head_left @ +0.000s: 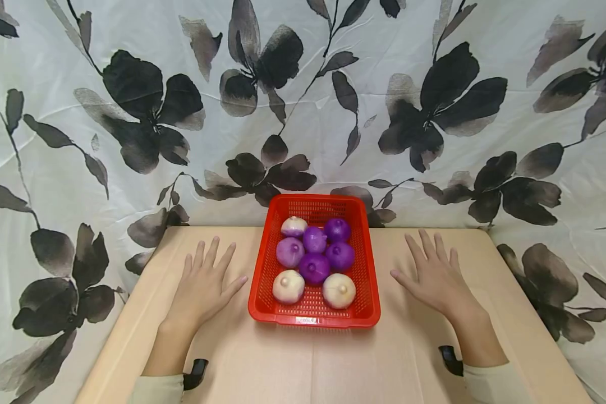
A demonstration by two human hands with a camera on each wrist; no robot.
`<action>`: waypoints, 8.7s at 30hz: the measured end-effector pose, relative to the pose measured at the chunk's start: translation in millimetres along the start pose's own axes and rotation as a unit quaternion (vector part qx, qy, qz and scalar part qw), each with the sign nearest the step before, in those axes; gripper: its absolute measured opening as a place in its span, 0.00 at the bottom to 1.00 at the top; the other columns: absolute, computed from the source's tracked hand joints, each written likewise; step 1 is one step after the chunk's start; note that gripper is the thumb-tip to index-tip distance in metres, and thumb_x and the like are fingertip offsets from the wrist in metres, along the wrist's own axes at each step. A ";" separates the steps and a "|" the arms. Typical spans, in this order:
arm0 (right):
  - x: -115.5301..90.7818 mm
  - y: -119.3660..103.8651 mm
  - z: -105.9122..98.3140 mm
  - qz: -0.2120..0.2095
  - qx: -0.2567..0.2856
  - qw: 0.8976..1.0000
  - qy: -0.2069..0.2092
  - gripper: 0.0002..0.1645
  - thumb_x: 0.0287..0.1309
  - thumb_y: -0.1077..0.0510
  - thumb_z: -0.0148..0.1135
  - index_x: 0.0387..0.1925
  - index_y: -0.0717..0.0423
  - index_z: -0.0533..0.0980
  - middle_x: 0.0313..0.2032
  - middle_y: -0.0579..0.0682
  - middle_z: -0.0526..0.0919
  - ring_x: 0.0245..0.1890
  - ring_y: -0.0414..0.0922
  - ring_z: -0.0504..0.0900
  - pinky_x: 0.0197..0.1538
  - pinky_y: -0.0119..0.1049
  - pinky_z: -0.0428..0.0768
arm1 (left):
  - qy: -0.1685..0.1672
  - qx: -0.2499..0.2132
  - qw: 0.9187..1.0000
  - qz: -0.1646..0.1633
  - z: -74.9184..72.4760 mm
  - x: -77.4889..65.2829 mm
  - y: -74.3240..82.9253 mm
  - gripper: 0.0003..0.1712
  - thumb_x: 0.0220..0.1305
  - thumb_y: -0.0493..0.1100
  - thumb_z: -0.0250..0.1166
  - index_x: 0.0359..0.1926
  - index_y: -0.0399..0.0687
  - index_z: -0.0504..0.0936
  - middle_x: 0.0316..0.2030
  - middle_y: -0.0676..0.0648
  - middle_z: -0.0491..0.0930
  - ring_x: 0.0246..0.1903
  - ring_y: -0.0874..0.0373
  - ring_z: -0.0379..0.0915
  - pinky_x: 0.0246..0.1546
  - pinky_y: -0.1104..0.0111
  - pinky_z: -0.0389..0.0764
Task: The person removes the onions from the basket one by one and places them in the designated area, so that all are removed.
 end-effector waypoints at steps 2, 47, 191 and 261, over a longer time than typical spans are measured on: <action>1.5 -1.8 -1.8 -0.007 0.002 1.000 0.003 0.56 0.67 0.27 0.54 0.81 0.56 0.52 0.80 0.68 0.46 0.78 0.75 0.41 0.70 0.83 0.39 | -0.001 0.000 1.000 0.005 -0.5 2.0 1.4 0.46 0.70 0.68 0.57 0.80 0.51 0.61 0.79 0.31 0.52 0.77 0.25 0.41 0.73 0.28 0.47; 46.5 -63.5 -3.0 -0.212 0.111 0.967 -0.082 0.49 0.65 0.38 0.65 0.79 0.55 0.60 0.80 0.60 0.55 0.79 0.65 0.53 0.78 0.68 0.50 | -0.020 -0.098 0.992 0.072 9.4 31.1 28.5 0.43 0.71 0.57 0.65 0.79 0.43 0.62 0.69 0.29 0.69 0.66 0.31 0.69 0.68 0.39 0.72; 93.0 6.8 -14.0 -0.079 0.335 0.939 0.014 0.49 0.56 0.60 0.78 0.75 0.55 0.65 0.69 0.59 0.72 0.55 0.56 0.81 0.51 0.18 0.78 | -0.126 -0.452 0.878 -0.093 42.2 30.8 21.6 0.36 0.62 0.30 0.71 0.71 0.35 0.70 0.43 0.36 0.82 0.25 0.56 0.83 0.25 0.58 0.89; 121.0 64.7 109.4 0.159 0.345 0.925 0.026 0.46 0.71 0.49 0.62 0.78 0.65 0.53 0.74 0.70 0.63 0.73 0.64 0.66 0.76 0.56 0.67 | -0.126 -0.450 0.880 -0.085 42.4 28.4 23.6 0.37 0.63 0.29 0.70 0.71 0.33 0.69 0.44 0.35 0.81 0.28 0.56 0.84 0.29 0.49 0.89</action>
Point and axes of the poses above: each hand's wrist, its own x-axis towards the middle knuckle, its own z-axis out of the palm, y = z × x, the point moved 8 cm from there along x, towards the middle knuckle
